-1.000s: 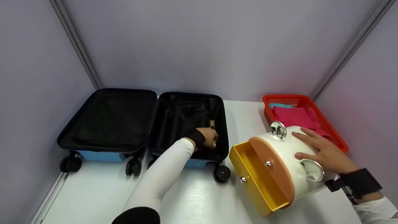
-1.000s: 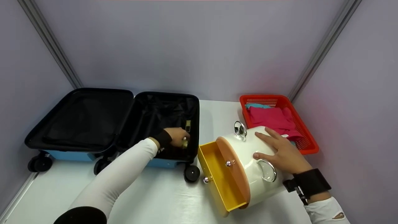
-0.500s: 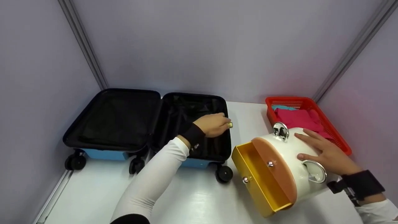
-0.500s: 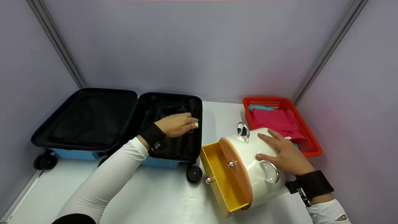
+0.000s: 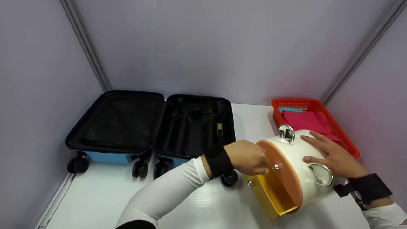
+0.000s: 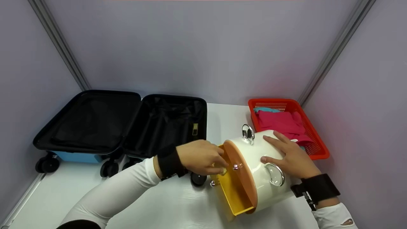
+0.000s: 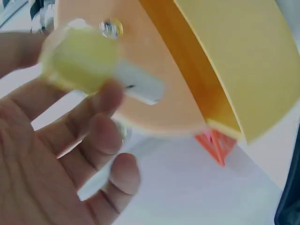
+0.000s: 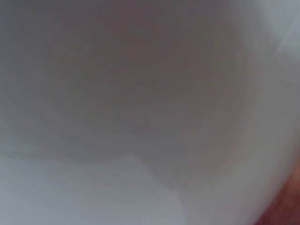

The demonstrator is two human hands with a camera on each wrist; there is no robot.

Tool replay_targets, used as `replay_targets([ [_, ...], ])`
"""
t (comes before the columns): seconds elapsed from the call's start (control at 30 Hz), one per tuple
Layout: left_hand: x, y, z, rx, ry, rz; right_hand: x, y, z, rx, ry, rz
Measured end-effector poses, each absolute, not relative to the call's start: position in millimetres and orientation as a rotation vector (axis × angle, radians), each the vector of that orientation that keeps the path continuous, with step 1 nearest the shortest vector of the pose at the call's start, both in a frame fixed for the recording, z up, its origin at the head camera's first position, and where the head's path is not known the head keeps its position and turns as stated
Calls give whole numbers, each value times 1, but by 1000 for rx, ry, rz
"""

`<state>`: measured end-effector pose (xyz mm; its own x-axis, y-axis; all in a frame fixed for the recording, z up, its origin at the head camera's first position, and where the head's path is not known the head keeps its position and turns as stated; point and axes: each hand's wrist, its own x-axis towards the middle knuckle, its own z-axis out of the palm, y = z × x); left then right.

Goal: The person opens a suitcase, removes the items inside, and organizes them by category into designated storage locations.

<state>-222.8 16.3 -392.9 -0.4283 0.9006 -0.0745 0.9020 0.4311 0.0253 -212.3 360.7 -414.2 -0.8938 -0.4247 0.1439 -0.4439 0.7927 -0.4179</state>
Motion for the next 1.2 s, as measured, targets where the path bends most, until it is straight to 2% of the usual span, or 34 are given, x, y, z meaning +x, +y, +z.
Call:
replay_targets([
  [0.2,-218,38,-419,1588,2586,-96,-213,359,-416,719,-2931,673],
  [0.67,-225,61,-456,1241,2886,-31,-212,355,-415,690,-2940,720],
  [1.2,-223,58,-455,1124,2778,3,-212,360,-414,699,-2939,697],
])
